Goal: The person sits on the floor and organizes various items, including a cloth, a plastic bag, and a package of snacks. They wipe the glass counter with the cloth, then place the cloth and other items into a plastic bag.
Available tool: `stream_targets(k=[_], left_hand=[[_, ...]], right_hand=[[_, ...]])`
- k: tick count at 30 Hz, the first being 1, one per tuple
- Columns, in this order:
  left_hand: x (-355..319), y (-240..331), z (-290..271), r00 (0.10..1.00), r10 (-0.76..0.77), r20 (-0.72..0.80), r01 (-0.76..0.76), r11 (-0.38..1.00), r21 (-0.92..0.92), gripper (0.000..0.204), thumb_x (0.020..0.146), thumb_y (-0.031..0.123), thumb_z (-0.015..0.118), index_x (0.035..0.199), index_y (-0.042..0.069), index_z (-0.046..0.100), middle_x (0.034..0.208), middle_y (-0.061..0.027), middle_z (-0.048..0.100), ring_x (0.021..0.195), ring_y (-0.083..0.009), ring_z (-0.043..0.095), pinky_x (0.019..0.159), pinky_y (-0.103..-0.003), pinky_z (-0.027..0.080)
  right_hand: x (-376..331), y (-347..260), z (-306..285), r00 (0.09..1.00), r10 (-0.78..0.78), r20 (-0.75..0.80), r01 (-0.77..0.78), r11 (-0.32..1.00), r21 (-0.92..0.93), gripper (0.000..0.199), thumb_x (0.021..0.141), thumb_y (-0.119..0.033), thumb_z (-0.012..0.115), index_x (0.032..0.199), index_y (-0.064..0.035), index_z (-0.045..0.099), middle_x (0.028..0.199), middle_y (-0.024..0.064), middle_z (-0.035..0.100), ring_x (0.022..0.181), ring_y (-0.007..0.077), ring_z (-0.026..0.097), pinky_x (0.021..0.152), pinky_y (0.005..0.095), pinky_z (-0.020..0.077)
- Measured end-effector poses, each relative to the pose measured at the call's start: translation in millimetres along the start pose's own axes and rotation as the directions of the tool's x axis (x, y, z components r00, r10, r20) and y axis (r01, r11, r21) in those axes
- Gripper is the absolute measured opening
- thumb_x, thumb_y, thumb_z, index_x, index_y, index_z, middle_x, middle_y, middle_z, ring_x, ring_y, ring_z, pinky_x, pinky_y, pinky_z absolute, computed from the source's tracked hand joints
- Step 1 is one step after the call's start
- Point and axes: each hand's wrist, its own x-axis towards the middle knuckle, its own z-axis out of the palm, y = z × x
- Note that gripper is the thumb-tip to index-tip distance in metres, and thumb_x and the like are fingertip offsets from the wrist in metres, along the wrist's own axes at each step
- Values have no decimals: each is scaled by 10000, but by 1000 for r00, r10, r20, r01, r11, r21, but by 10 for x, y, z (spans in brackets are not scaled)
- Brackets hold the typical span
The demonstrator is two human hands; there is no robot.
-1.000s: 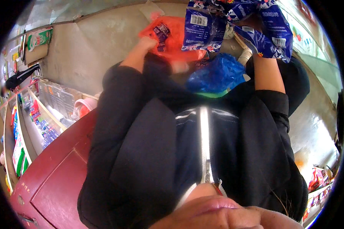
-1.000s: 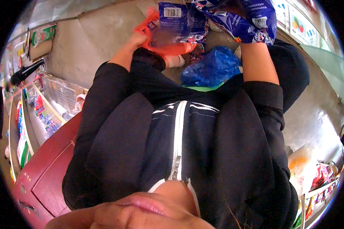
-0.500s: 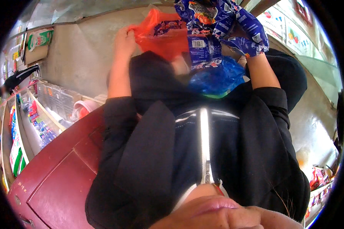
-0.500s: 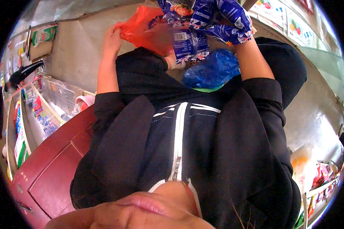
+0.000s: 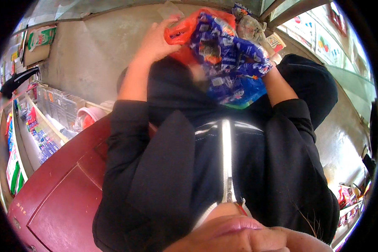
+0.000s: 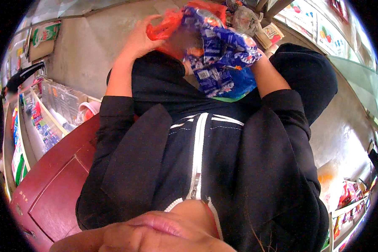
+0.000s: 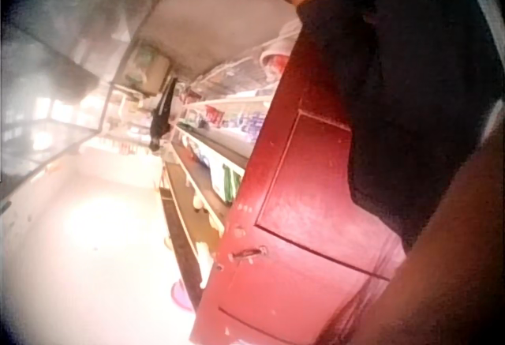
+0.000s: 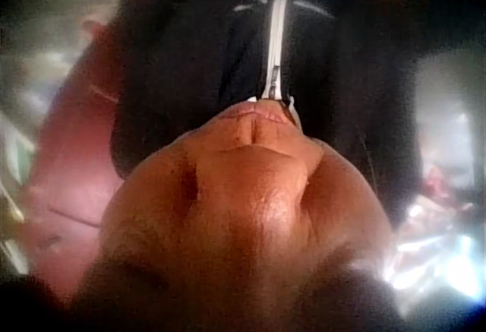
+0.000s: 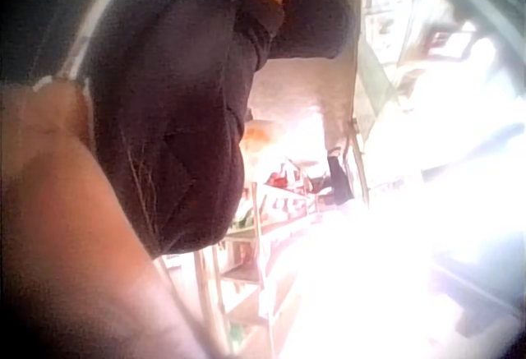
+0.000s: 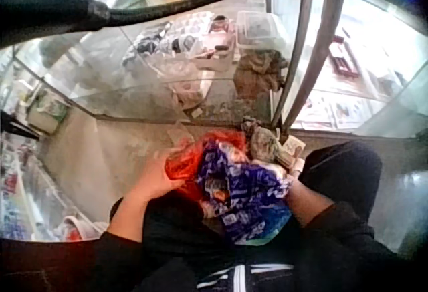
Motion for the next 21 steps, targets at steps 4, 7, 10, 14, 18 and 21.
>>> stream_targets(k=[4, 7, 10, 14, 18, 21], left_hand=[[40, -254, 76, 990, -123, 72, 85, 914, 396, 377, 749, 255, 682, 1112, 196, 602, 1019, -141, 585, 939, -345, 579, 834, -419, 470], [80, -224, 45, 970, -238, -50, 237, 881, 409, 254, 839, 284, 590, 1063, 169, 621, 990, -98, 603, 911, -337, 592, 809, -414, 473], [131, -154, -14, 953, -191, -233, 258, 918, 301, 259, 899, 328, 510, 1021, 133, 628, 945, -94, 630, 901, -336, 597, 777, -389, 474], [157, -50, -86, 894, 78, -441, -109, 993, -46, 328, 925, 360, 467, 1006, 87, 630, 992, -95, 646, 911, -312, 605, 763, -354, 468], [138, 96, -73, 999, -49, -13, 44, 964, -261, 391, 900, 391, 509, 1070, 52, 605, 1119, -121, 606, 995, -271, 584, 830, -339, 447], [114, -6, 106, 959, -110, 261, 119, 993, -20, 505, 865, 430, 551, 1209, 59, 541, 1221, -147, 561, 1106, -265, 553, 926, -355, 424]], right_hand=[[-93, -144, 82, 986, 79, 148, -4, 892, -452, 361, 774, -157, 708, 1102, -78, 580, 981, 1, 545, 891, 135, 533, 802, 256, 452], [-82, 61, 34, 887, 440, 140, -461, 858, 227, 389, 745, -171, 721, 1095, -81, 579, 987, 9, 539, 890, 141, 527, 803, 257, 441], [-52, 4, 58, 897, 428, 111, -441, 843, 307, 396, 752, -187, 702, 1111, -85, 568, 1012, 13, 528, 915, 148, 513, 820, 267, 425], [17, -91, 30, 910, 409, 62, -399, 829, 392, 407, 761, -208, 676, 1132, -91, 554, 1046, 18, 513, 948, 159, 494, 843, 281, 404], [59, -129, 28, 913, 403, 55, -388, 821, 420, 419, 770, -229, 651, 1152, -98, 540, 1080, 23, 498, 981, 169, 475, 867, 295, 384], [76, -129, 62, 913, 403, 65, -392, 821, 416, 428, 777, -244, 632, 1168, -102, 529, 1105, 26, 486, 1006, 176, 461, 884, 305, 368]])
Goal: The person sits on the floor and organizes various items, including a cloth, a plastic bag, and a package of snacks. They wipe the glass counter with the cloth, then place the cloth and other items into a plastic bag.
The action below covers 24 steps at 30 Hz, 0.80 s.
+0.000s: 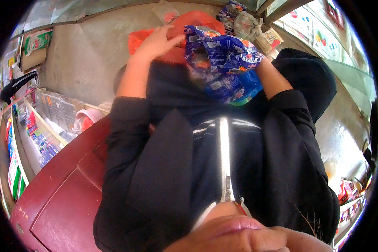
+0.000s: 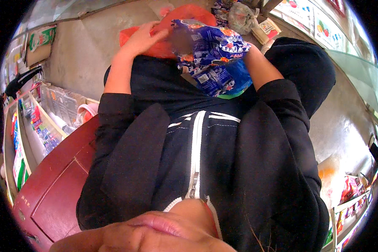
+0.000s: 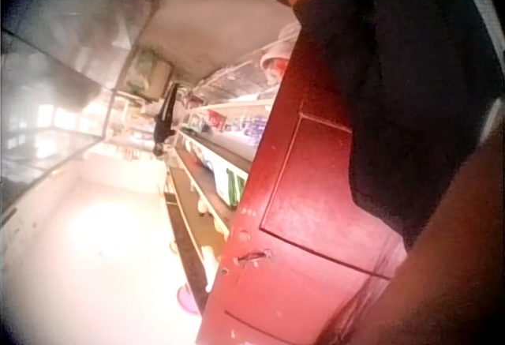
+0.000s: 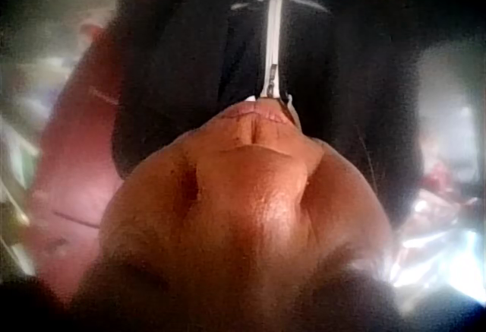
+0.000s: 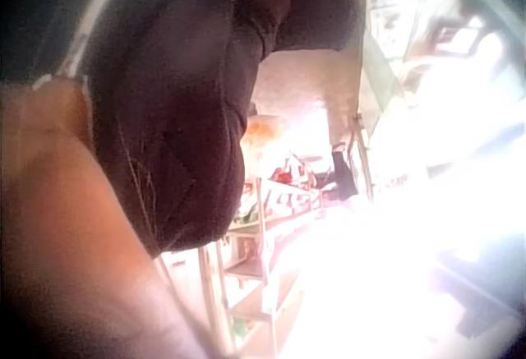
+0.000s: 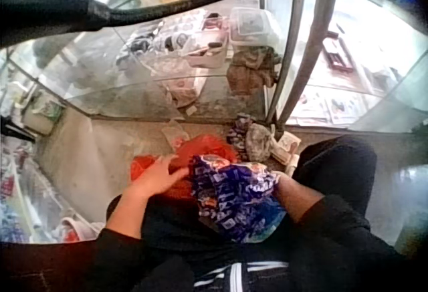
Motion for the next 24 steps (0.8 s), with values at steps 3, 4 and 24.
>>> stream_targets(k=[3, 4, 24], left_hand=[[71, -384, 90, 983, -167, 71, 135, 937, 322, 639, 810, 450, 608, 1305, 81, 446, 1263, -165, 522, 1140, -305, 531, 970, -401, 412], [114, -463, 71, 982, -188, 32, 168, 933, 319, 636, 808, 452, 610, 1295, 74, 454, 1254, -162, 529, 1135, -307, 534, 967, -398, 414], [536, -1193, -412, 886, -333, -322, 409, 889, 206, 338, 760, 294, 627, 1037, 101, 633, 1036, -110, 660, 933, -307, 626, 806, -370, 486]], right_hand=[[27, 27, 15, 1000, 5, 5, -5, 1000, -3, 438, 784, -260, 612, 1183, -107, 518, 1130, 30, 475, 1031, 184, 446, 902, 316, 352], [17, 33, 10, 1000, 8, 1, -8, 1000, -6, 442, 786, -265, 606, 1189, -109, 515, 1138, 31, 471, 1039, 187, 442, 907, 319, 347], [121, 48, 16, 1000, 1, -25, 0, 998, 70, 516, 832, -370, 478, 1292, -140, 443, 1306, 56, 396, 1204, 237, 347, 1024, 389, 243]])
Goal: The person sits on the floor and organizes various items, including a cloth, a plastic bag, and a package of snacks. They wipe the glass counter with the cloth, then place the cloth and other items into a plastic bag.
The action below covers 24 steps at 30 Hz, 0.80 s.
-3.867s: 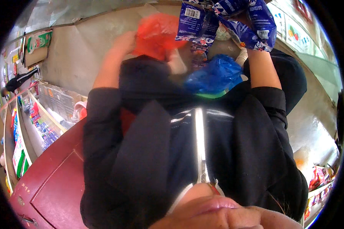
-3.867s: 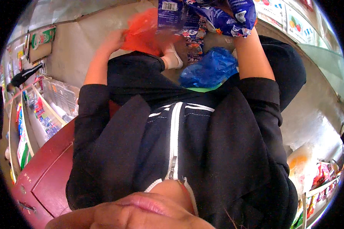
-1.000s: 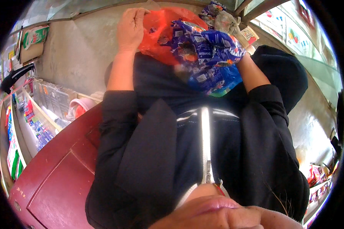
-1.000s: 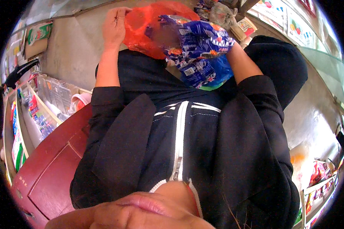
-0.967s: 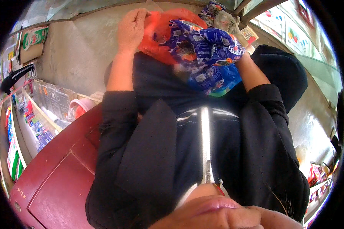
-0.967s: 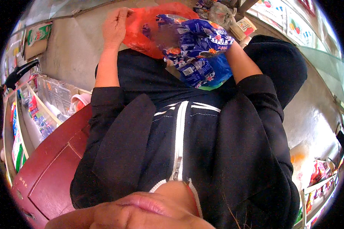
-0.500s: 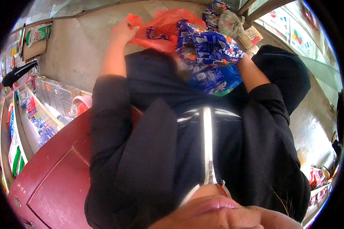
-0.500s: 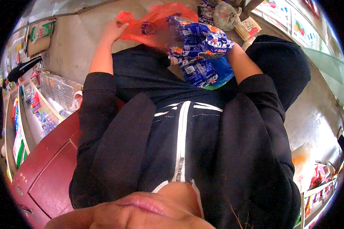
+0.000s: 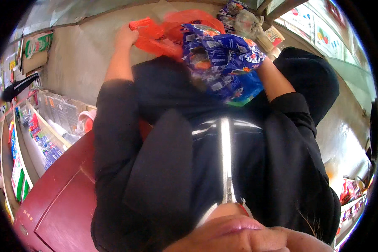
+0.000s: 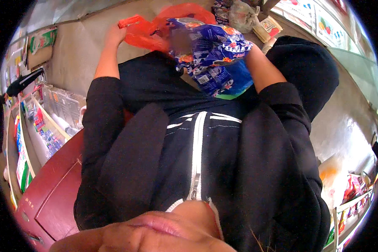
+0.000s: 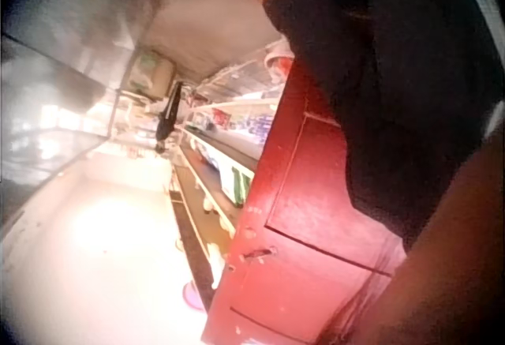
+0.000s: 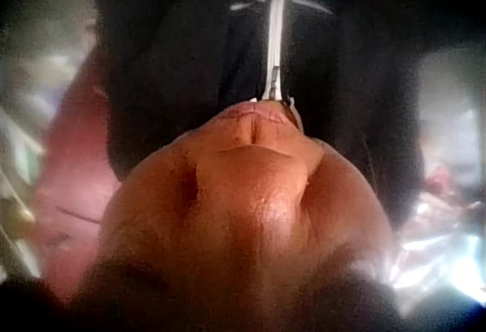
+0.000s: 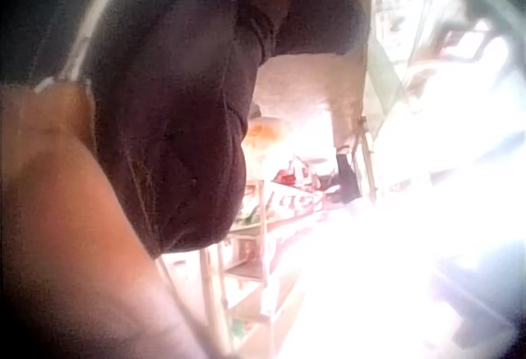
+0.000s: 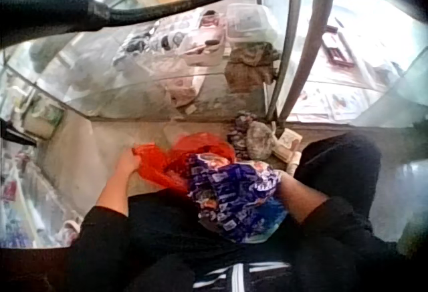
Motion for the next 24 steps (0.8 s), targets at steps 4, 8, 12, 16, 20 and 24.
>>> stream_targets(k=[4, 8, 12, 16, 20, 24], left_hand=[[-508, 648, -257, 954, 259, -151, -300, 812, -501, 253, 765, 171, 663, 991, 62, 629, 936, -72, 669, 843, -197, 633, 723, -302, 491], [-1136, 1071, -425, 851, 479, -216, -432, 403, -807, 196, 801, 32, 651, 984, 52, 585, 887, -37, 624, 704, -59, 532, 607, -188, 413], [-1216, 1020, -390, 792, 592, -149, -238, 75, -968, 242, 826, 60, 639, 1062, 28, 600, 892, -34, 642, 613, -74, 519, 541, -214, 404], [-1196, 878, -515, 762, 646, 38, -5, 65, -998, 370, 863, 54, 582, 1230, 41, 531, 886, -37, 640, 506, -52, 465, 435, -201, 297], [-1200, 946, -547, 698, 638, 326, 118, 346, -931, 422, 889, 69, 551, 1302, 42, 469, 915, -46, 634, 524, -74, 517, 432, -195, 293], [-1328, 1081, -551, 700, 689, 187, 62, 202, -977, 536, 893, 120, 564, 1386, 76, 359, 993, -69, 619, 683, -134, 624, 585, -187, 383]], right_hand=[[-14, -22, 73, 1000, -8, -27, 9, 999, 43, 532, 841, -390, 452, 1313, -146, 429, 1340, 61, 381, 1237, 248, 328, 1047, 403, 222], [87, -40, 210, 1000, 7, -19, -4, 988, 151, 549, 850, -411, 426, 1334, -152, 415, 1373, 65, 366, 1270, 258, 309, 1070, 417, 202], [101, -16, 338, 998, 35, -59, -16, 954, 301, 566, 859, -432, 401, 1355, -158, 401, 1407, 70, 351, 1303, 268, 290, 1093, 431, 181], [74, -124, 406, 977, 84, -198, 41, 831, 554, 584, 868, -453, 375, 1376, -165, 386, 1441, 75, 336, 1336, 278, 271, 1117, 445, 160], [470, 159, -244, 888, -146, -436, 370, 791, 488, 591, 870, -494, 353, 1359, -170, 415, 1419, 76, 395, 1304, 288, 351, 1083, 465, 265], [867, 93, 81, 845, -145, -515, 505, 532, 680, 528, 885, -477, 345, 1299, -172, 465, 1300, 68, 506, 1177, 279, 479, 1052, 485, 294]])
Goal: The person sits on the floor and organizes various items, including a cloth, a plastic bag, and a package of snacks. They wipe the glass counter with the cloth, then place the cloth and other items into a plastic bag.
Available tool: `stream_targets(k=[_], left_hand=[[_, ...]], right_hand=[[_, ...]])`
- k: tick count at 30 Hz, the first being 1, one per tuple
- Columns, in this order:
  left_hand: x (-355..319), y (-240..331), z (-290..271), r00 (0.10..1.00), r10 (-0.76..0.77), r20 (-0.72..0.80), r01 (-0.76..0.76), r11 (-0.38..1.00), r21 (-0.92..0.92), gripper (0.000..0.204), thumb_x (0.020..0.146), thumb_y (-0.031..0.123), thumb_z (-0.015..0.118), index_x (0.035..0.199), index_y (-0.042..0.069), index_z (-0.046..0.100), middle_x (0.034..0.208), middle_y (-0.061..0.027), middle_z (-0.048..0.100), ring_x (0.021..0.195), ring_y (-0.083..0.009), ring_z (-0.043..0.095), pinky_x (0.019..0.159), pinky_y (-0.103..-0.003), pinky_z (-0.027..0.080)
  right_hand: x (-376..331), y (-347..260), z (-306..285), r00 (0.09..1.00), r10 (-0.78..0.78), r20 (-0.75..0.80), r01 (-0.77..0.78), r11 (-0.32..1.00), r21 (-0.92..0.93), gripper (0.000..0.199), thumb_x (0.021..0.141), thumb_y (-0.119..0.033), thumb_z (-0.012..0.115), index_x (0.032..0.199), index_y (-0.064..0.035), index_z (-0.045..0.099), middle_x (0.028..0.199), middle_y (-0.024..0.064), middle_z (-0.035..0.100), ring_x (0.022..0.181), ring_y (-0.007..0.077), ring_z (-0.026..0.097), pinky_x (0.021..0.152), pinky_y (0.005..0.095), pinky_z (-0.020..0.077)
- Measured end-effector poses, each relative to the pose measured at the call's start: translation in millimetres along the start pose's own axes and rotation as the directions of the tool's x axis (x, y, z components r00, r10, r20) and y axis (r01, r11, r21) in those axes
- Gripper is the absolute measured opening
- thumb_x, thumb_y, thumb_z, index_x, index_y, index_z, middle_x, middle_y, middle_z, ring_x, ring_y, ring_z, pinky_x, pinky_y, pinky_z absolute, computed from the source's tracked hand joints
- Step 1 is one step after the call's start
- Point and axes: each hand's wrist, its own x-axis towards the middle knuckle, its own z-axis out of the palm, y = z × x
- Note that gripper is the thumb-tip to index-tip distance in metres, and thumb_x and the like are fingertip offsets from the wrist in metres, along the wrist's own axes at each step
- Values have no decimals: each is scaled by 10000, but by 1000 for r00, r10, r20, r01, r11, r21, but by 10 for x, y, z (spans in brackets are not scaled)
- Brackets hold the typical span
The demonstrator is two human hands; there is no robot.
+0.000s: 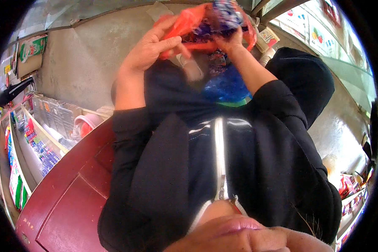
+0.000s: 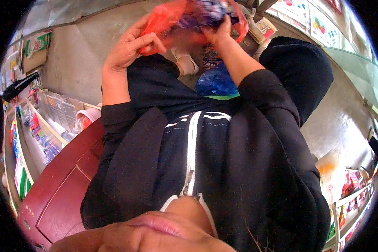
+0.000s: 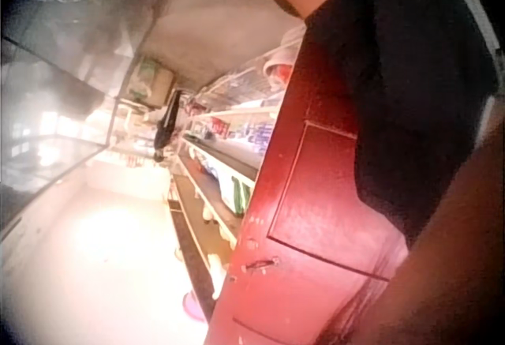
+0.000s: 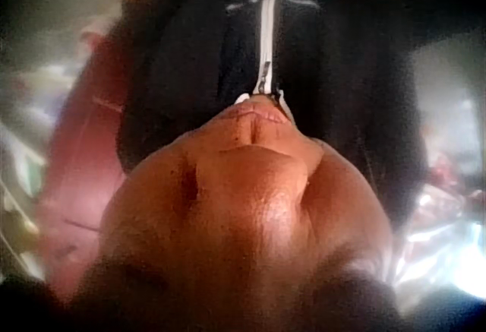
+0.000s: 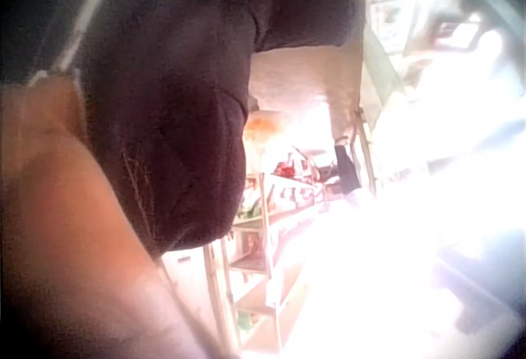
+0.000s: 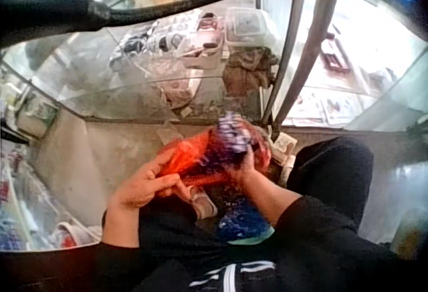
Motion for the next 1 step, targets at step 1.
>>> stream_targets(k=[1], left_hand=[[43, -28, -18, 998, 61, -4, -61, 998, -8, 594, 890, 142, 575, 1419, 98, 310, 1018, -83, 615, 756, -157, 648, 691, -193, 429]], right_hand=[[64, 91, -86, 995, 45, -92, -56, 991, -123, 556, 856, -502, 446, 1301, -168, 457, 1299, 84, 508, 1163, 317, 487, 1022, 532, 330]])
